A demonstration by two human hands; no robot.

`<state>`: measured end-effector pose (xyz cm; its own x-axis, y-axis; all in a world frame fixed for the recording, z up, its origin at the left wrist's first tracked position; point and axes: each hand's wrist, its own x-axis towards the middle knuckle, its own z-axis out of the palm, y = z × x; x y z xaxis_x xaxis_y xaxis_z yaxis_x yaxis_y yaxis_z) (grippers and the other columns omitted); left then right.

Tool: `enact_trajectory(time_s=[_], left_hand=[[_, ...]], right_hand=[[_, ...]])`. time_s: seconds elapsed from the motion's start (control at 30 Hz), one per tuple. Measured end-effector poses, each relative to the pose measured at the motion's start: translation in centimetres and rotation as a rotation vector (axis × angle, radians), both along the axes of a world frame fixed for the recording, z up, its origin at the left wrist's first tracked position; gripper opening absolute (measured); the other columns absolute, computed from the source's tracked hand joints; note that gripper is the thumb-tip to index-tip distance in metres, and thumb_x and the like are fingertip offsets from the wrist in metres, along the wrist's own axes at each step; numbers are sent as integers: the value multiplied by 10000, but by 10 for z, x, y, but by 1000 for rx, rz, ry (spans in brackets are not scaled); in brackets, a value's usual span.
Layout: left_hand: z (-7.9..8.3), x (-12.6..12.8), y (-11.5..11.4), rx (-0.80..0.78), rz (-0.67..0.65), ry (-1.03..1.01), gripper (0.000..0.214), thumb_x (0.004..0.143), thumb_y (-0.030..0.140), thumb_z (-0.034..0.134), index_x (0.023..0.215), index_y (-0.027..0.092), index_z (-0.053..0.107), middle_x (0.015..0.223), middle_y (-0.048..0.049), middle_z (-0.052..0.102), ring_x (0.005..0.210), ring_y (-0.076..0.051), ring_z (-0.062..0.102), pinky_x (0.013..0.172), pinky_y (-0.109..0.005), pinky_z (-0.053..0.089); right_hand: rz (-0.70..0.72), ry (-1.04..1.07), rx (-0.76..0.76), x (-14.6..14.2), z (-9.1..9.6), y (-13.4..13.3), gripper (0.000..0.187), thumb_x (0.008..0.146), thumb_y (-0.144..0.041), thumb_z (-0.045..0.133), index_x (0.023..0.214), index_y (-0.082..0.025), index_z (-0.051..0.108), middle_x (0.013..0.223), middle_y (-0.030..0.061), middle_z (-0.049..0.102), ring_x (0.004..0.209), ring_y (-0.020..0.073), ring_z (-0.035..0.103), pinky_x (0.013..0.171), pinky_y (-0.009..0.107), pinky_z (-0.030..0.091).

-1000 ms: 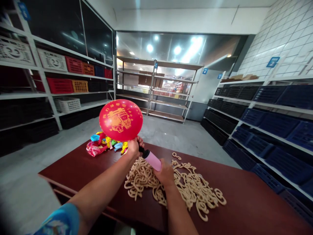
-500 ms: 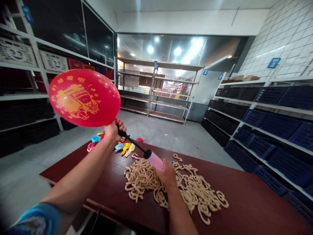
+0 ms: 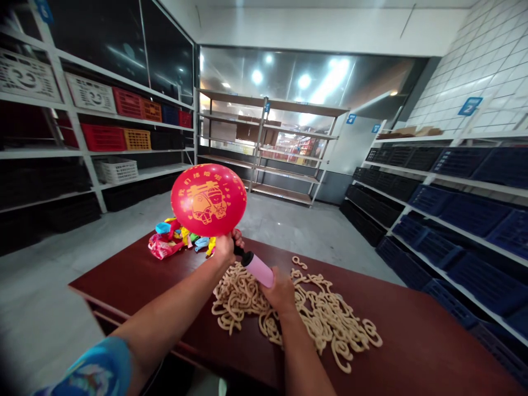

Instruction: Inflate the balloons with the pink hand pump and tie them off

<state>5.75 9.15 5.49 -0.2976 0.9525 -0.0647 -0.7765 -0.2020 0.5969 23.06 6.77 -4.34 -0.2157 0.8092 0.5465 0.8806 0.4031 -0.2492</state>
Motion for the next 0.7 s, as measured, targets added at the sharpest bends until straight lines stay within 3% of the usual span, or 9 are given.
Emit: enact_trajectory(time_s=[0.1, 0.33, 0.4, 0.5, 0.7], left_hand=[[14, -18, -1, 73, 23, 39, 173, 655, 166, 452, 562, 194, 309, 457, 63, 299, 330, -59, 298, 355, -207, 265], [80, -77, -17, 202, 113, 116, 144, 637, 135, 434, 576, 192, 317, 465, 67, 298, 328, -53, 271, 344, -198, 249], [86, -82, -18, 218, 143, 130, 146, 636, 139, 438, 576, 191, 315, 470, 66, 305, 332, -51, 275, 344, -195, 252], [73, -71, -12, 203, 144, 119, 141, 624, 121, 427, 577, 190, 313, 471, 66, 303, 331, -49, 277, 341, -191, 241], [9, -18, 4, 58, 46, 19, 170, 663, 154, 446, 564, 191, 312, 452, 65, 294, 323, -54, 282, 343, -198, 253]], right_hand=[[10, 13, 13, 0, 0, 1, 278, 690, -352, 576, 908, -182, 546, 758, 50, 617, 706, 185, 572, 627, 260, 370], [1, 51, 74, 1, 0, 5, 272, 683, -291, 564, 929, -180, 530, 789, 47, 614, 722, 187, 569, 658, 268, 376], [-4, 51, 65, 1, -1, 5, 257, 685, -296, 561, 914, -184, 528, 779, 45, 611, 722, 189, 568, 653, 268, 373], [-21, 38, 25, 2, -3, 4, 230, 689, -309, 563, 881, -189, 523, 744, 37, 600, 693, 184, 561, 619, 259, 360], [-20, -20, 6, 2, -5, 3, 262, 669, -338, 598, 869, -190, 519, 751, 39, 604, 693, 182, 562, 614, 256, 345]])
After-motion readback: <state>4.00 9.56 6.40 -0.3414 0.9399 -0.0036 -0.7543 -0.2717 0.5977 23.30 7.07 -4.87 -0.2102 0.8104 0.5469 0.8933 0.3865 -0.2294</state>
